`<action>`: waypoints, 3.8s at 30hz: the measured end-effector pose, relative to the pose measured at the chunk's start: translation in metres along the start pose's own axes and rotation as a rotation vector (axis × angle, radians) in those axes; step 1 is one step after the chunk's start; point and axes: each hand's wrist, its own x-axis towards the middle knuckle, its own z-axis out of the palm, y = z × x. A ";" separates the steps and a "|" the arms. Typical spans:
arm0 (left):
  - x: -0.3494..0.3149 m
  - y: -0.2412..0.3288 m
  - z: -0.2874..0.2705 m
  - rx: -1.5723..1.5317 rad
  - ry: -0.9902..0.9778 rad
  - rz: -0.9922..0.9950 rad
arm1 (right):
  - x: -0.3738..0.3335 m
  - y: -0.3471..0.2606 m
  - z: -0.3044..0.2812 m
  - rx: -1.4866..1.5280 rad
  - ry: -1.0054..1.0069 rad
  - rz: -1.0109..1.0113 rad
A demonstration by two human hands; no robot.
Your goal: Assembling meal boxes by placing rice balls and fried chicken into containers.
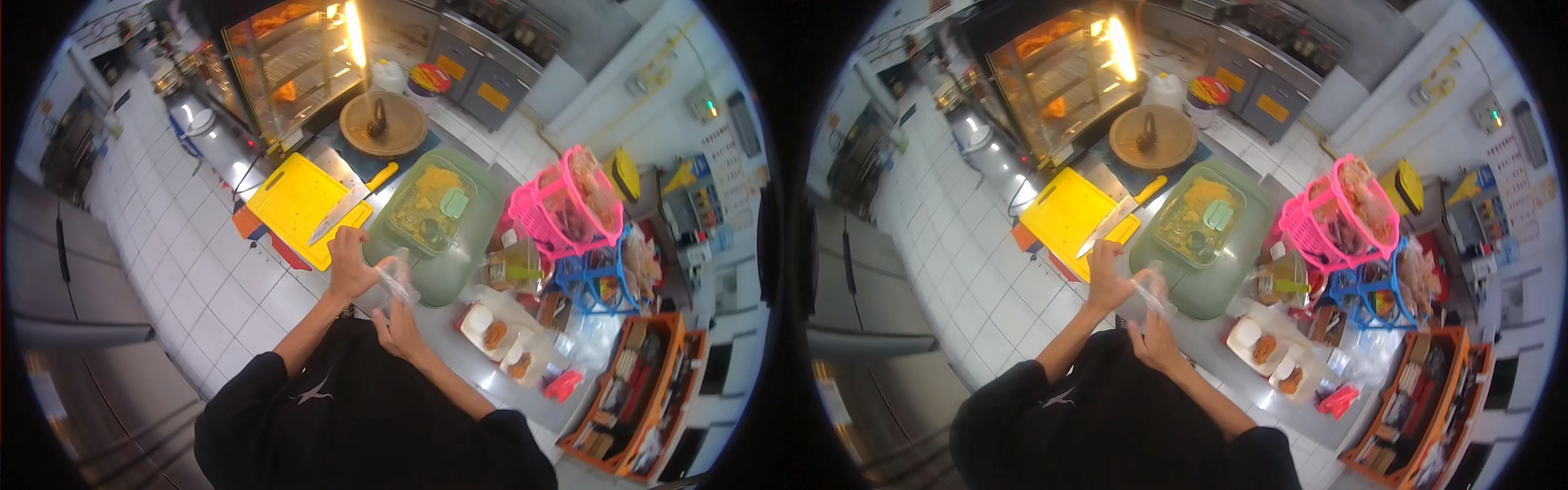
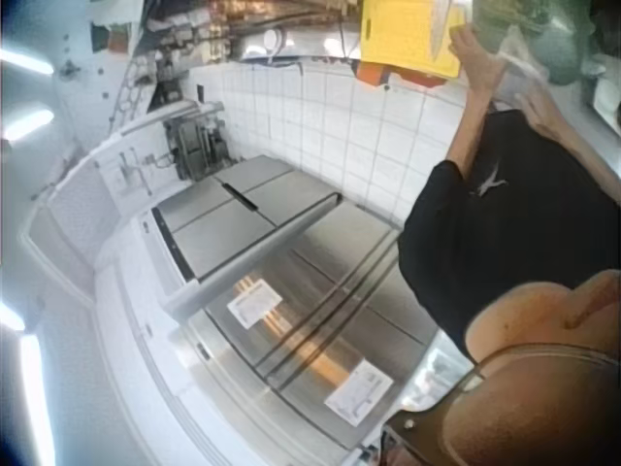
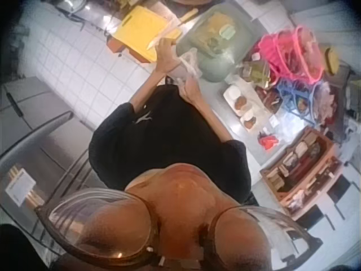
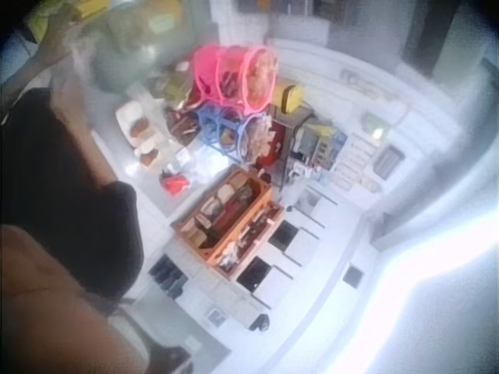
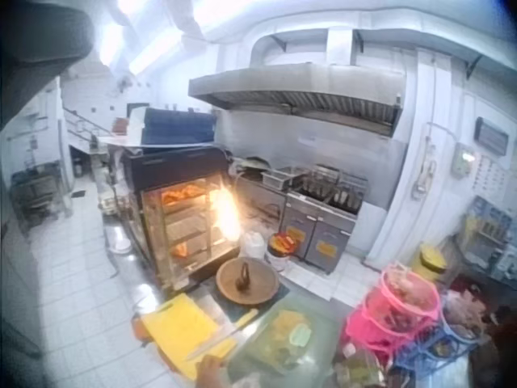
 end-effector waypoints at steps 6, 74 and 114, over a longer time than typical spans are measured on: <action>0.000 -0.053 0.010 -0.308 0.077 -0.205 | 0.107 -0.003 0.037 0.294 -0.137 0.312; 0.084 -0.186 -0.067 -0.444 -0.173 -0.558 | 0.343 0.100 0.031 -0.279 0.167 0.151; 0.037 -0.129 0.202 -0.657 -1.059 -1.030 | 0.153 0.232 -0.076 -0.884 -0.425 0.343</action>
